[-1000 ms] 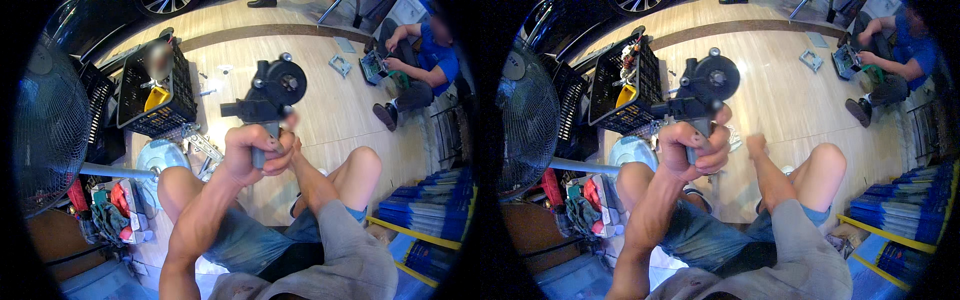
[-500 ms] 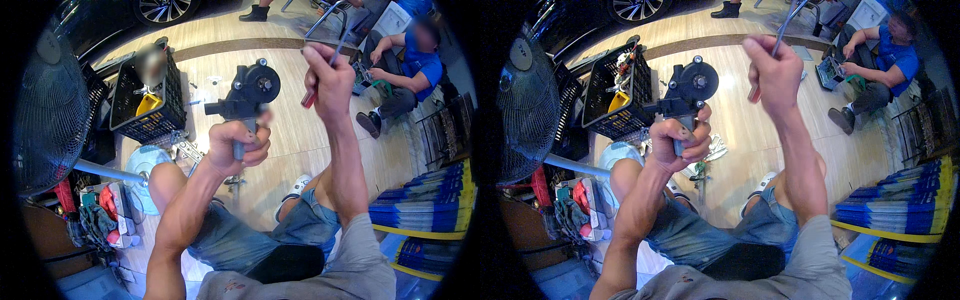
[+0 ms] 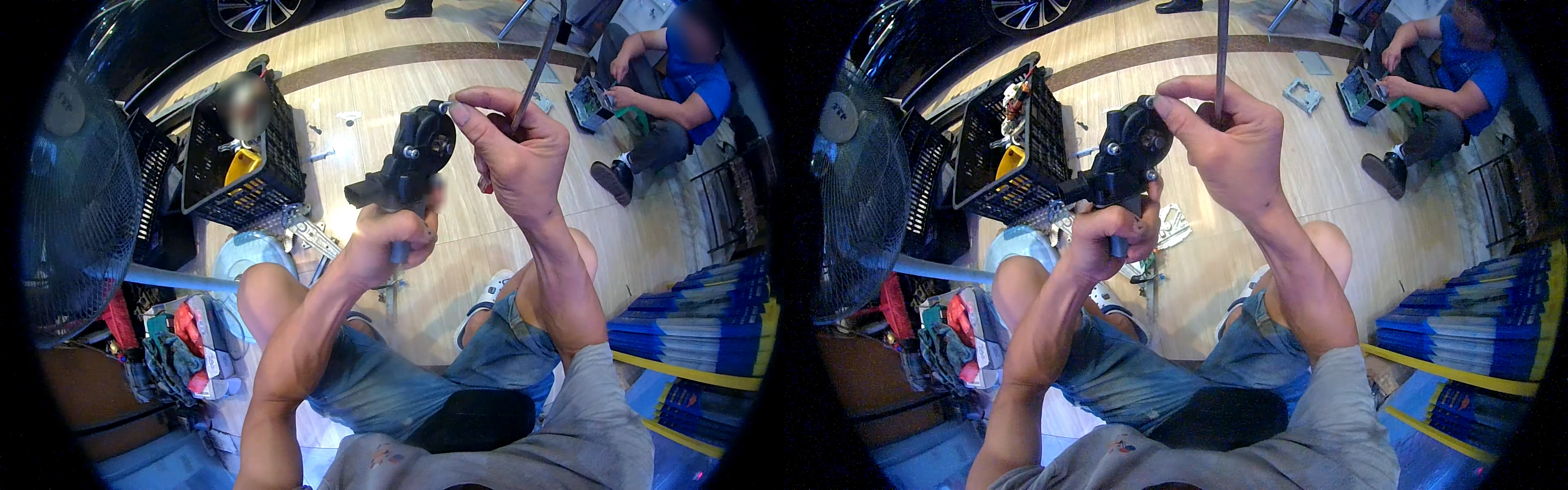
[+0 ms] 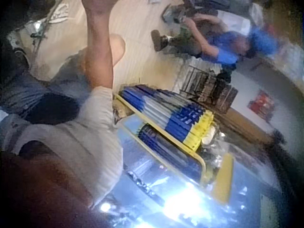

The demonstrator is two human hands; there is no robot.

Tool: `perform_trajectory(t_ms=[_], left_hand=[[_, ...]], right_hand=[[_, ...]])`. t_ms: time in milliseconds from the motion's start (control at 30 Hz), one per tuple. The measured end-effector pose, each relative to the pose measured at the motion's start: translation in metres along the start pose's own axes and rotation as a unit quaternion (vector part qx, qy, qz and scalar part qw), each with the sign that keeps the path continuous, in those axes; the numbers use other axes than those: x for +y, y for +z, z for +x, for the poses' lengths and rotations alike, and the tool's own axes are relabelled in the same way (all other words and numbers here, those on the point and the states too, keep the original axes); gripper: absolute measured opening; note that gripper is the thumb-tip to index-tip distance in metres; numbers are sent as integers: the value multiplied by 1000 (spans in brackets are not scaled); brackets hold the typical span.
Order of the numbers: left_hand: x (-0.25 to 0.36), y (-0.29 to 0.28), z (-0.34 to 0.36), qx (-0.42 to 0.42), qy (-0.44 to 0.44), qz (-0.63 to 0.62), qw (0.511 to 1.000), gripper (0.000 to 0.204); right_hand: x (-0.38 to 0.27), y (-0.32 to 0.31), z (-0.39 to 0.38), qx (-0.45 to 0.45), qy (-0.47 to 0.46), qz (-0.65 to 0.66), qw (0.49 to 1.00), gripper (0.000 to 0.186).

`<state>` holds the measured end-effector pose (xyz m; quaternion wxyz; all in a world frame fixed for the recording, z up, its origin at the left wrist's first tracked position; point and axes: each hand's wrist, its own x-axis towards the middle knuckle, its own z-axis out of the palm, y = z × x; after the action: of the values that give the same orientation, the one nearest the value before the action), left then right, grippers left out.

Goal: The person uses a screwdriver to loosen and remove screws from a motor assembly, detaches the metal casing, and then drives screws into the plastic housing using the screwdriver.

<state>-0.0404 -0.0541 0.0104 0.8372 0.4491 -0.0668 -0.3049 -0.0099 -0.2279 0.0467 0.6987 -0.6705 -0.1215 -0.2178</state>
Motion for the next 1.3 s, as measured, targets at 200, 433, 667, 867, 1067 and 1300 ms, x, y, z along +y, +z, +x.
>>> perform_trajectory(t_ms=[200,433,667,867,1067,1300], left_hand=[[-1,4,2,14,5,29,999,47],[0,1,1,-14,11,13,1000,43],[2,4,0,-5,8,18,1000,44],[3,3,-2,-6,14,15,1000,43],[2,1,-2,-3,30,39,999,42],[1,-2,-4,5,65,103,992,36]], right_hand=[[5,0,0,-5,-17,-29,999,13],[7,0,-3,3,-51,-34,998,13],[7,-1,-4,9,-64,-56,996,12],[8,-1,-4,-3,-79,-72,994,12],[6,1,-6,-7,-85,-73,994,12],[7,2,-9,-2,-84,-62,995,12]])
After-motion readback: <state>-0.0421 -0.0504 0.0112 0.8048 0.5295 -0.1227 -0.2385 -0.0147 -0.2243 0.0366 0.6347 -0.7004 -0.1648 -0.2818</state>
